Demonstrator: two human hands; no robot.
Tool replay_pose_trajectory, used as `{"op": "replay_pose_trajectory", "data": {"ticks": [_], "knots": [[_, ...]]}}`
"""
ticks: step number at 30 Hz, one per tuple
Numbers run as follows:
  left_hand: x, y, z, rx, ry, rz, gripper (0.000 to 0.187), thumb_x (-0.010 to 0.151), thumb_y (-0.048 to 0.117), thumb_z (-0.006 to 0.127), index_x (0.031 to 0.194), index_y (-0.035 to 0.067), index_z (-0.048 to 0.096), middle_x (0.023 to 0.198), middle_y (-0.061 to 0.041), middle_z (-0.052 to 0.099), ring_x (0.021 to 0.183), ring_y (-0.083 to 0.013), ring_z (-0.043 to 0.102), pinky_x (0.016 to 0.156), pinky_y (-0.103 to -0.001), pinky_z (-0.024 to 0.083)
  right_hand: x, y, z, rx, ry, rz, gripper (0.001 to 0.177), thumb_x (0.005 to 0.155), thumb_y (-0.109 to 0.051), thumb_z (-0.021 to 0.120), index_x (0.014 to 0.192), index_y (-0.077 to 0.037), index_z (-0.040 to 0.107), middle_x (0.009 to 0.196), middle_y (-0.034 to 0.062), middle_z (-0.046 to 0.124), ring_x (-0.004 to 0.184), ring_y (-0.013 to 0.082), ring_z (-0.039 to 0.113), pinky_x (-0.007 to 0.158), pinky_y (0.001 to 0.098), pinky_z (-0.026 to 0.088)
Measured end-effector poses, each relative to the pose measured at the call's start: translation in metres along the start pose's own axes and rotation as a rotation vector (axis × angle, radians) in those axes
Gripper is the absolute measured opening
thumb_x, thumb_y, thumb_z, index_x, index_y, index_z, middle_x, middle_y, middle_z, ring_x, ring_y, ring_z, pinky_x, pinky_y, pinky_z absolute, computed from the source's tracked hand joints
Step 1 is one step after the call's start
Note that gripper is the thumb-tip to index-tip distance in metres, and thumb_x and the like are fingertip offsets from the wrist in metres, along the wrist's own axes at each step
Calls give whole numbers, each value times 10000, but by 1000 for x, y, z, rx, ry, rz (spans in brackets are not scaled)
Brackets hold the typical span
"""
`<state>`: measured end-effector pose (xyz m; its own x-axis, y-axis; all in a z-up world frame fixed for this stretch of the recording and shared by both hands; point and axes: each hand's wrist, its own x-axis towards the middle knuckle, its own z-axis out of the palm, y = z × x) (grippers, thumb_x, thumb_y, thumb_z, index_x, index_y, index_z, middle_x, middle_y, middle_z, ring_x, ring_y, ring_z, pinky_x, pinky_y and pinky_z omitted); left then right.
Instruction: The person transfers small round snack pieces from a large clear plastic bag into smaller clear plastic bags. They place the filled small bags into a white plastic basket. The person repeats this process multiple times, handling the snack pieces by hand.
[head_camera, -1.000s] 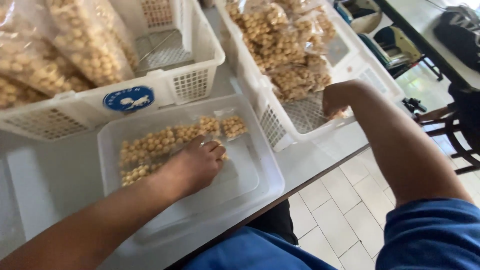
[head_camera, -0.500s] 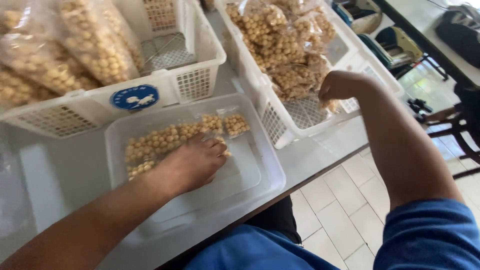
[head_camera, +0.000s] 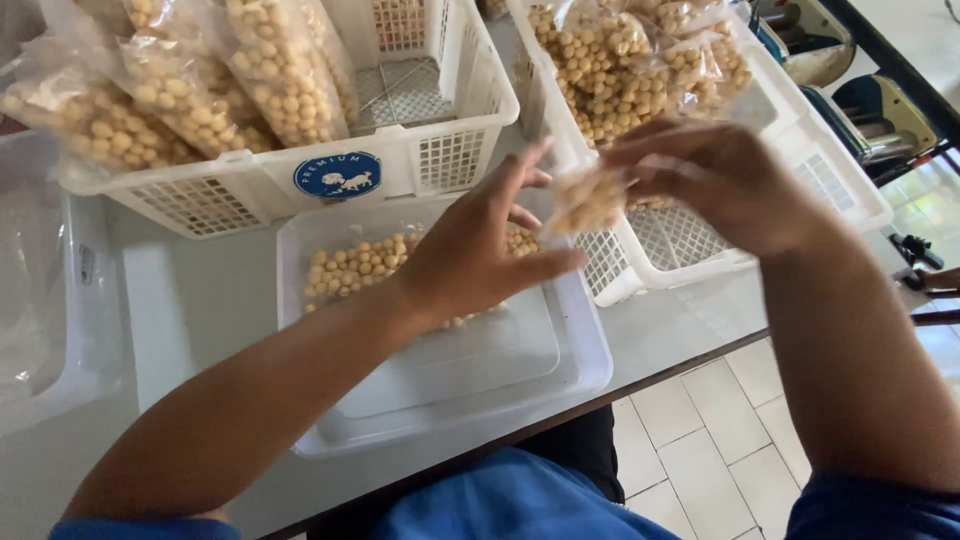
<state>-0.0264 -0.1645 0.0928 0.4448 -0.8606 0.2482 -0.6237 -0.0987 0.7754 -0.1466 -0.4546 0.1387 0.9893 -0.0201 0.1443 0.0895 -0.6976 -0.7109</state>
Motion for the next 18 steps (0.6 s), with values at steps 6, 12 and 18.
{"op": "replay_pose_trajectory", "data": {"ticks": [6, 12, 18], "knots": [[12, -16, 5, -152, 20, -131, 525, 1112, 267, 705, 1588, 106, 554, 1362, -226, 854, 1036, -318, 905, 736, -410, 767, 9, 7, 5, 29, -166, -42, 372, 1093, -186, 747, 1434, -61, 825, 1390, 100, 816, 1154, 242, 815, 998, 380, 696], [12, -69, 30, 141, -166, -57, 436, 1010, 43, 813, 1434, 120, 742, 1330, -157, 783, 1057, -342, 804, 832, -468, 675, 29, 132, -64, -268, 108, 338, 267, 1187, -161, 795, 1439, -95, 855, 1402, 144, 852, 1091, 230, 747, 885, 420, 574], [22, -40, 47, 301, -468, -189, 687, 1142, 210, 618, 1808, 204, 454, 1711, -200, 611, 1480, -458, 611, 1137, -619, 551, 49, 246, -109, -447, 177, 520, 241, 1213, -208, 888, 1449, -159, 899, 1279, 142, 878, 980, 281, 772, 773, 531, 636]]}}
